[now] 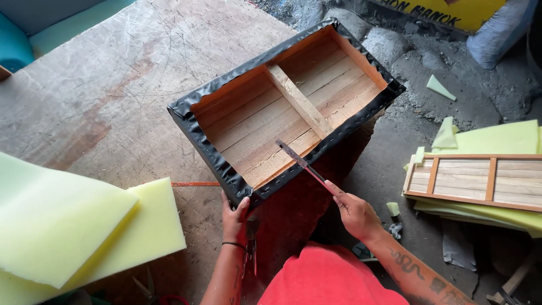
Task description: Tucking fabric into the grooves of a wooden furniture frame using a specialized metal tool.
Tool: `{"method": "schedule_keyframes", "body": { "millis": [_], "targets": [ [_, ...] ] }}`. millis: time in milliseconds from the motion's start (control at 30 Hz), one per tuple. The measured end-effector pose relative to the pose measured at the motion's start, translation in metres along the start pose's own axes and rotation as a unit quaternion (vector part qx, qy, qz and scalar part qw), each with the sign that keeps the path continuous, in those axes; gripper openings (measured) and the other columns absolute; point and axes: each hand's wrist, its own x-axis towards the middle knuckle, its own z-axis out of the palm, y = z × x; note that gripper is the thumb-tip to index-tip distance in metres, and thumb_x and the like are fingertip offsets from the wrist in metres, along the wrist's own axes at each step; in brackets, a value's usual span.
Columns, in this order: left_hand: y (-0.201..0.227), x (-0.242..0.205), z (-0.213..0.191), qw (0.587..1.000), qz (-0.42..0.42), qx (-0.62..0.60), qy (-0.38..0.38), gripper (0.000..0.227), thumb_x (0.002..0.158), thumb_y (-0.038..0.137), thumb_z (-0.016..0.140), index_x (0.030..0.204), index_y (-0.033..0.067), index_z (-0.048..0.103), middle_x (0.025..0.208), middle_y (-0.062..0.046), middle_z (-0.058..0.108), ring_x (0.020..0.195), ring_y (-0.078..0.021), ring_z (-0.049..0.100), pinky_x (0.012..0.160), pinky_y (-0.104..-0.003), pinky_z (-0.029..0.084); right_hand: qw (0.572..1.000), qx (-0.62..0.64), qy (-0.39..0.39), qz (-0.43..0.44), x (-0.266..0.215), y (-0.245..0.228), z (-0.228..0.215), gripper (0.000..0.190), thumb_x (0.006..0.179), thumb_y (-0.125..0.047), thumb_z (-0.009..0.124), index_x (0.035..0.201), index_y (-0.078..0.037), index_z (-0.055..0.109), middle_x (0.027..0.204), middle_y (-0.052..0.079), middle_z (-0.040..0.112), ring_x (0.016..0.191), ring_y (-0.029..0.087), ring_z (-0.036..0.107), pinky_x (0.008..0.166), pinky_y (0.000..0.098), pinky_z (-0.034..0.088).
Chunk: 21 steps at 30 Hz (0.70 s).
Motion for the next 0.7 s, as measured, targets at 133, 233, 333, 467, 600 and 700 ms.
{"method": "schedule_keyframes", "body": {
  "millis": [133,233,333,467,600,700],
  "targets": [
    [0.002,0.0,0.004,1.0,-0.005,-0.01,0.001,0.111,0.08,0.014,0.085,0.166,0.0183,0.015,0.147,-0.026,0.042,0.127,-0.0417,0.058,0.094,-0.056,0.057,0.999,0.036,-0.017,0.002,-0.001,-0.005,-0.004,0.047,0.104,-0.03,0.045,0.147,-0.048,0.054,0.116,0.004,0.077,0.104,0.035,0.072,0.087,0.0494,0.061],
    [0.0,0.001,0.002,1.0,0.003,0.001,-0.005,0.112,0.079,0.016,0.086,0.166,0.0191,0.015,0.146,-0.024,0.042,0.125,-0.0385,0.059,0.093,-0.053,0.058,0.999,0.002,-0.039,0.011,-0.002,-0.013,-0.007,0.046,0.105,-0.031,0.044,0.146,-0.05,0.054,0.113,0.009,0.077,0.102,0.039,0.072,0.091,0.0519,0.059],
    [-0.002,-0.001,0.001,1.0,-0.007,0.001,-0.003,0.112,0.079,0.015,0.086,0.166,0.0192,0.015,0.147,-0.024,0.042,0.124,-0.0396,0.06,0.092,-0.053,0.058,0.999,0.034,-0.001,-0.011,-0.006,-0.003,0.005,0.047,0.104,-0.032,0.047,0.146,-0.051,0.054,0.115,0.003,0.077,0.104,0.034,0.072,0.088,0.0487,0.061],
    [0.002,-0.004,0.001,1.0,-0.003,0.006,-0.006,0.114,0.078,0.018,0.087,0.166,0.0175,0.015,0.147,-0.026,0.042,0.126,-0.0404,0.059,0.094,-0.053,0.057,0.999,0.023,-0.037,-0.015,-0.007,-0.021,-0.004,0.045,0.104,-0.032,0.045,0.145,-0.05,0.055,0.106,0.005,0.078,0.097,0.036,0.073,0.084,0.0498,0.061],
    [0.004,0.001,-0.001,0.999,0.007,0.045,-0.022,0.105,0.07,0.028,0.079,0.163,0.0175,0.031,0.139,-0.012,0.06,0.117,-0.0231,0.063,0.097,-0.037,0.054,0.983,0.051,-0.004,-0.176,-0.008,0.004,0.012,0.057,0.101,-0.011,0.054,0.154,-0.033,0.046,0.071,-0.004,0.051,0.061,0.014,0.046,0.059,0.0305,0.049],
    [0.008,-0.003,0.003,1.0,-0.013,0.011,-0.011,0.108,0.071,0.025,0.078,0.164,0.0174,0.024,0.149,-0.009,0.053,0.125,-0.0215,0.058,0.1,-0.038,0.053,0.988,0.016,-0.153,0.021,-0.009,-0.043,-0.013,0.059,0.102,-0.023,0.046,0.153,-0.051,0.042,0.09,0.004,0.069,0.081,0.023,0.069,0.074,0.0346,0.051]
  ]
}}
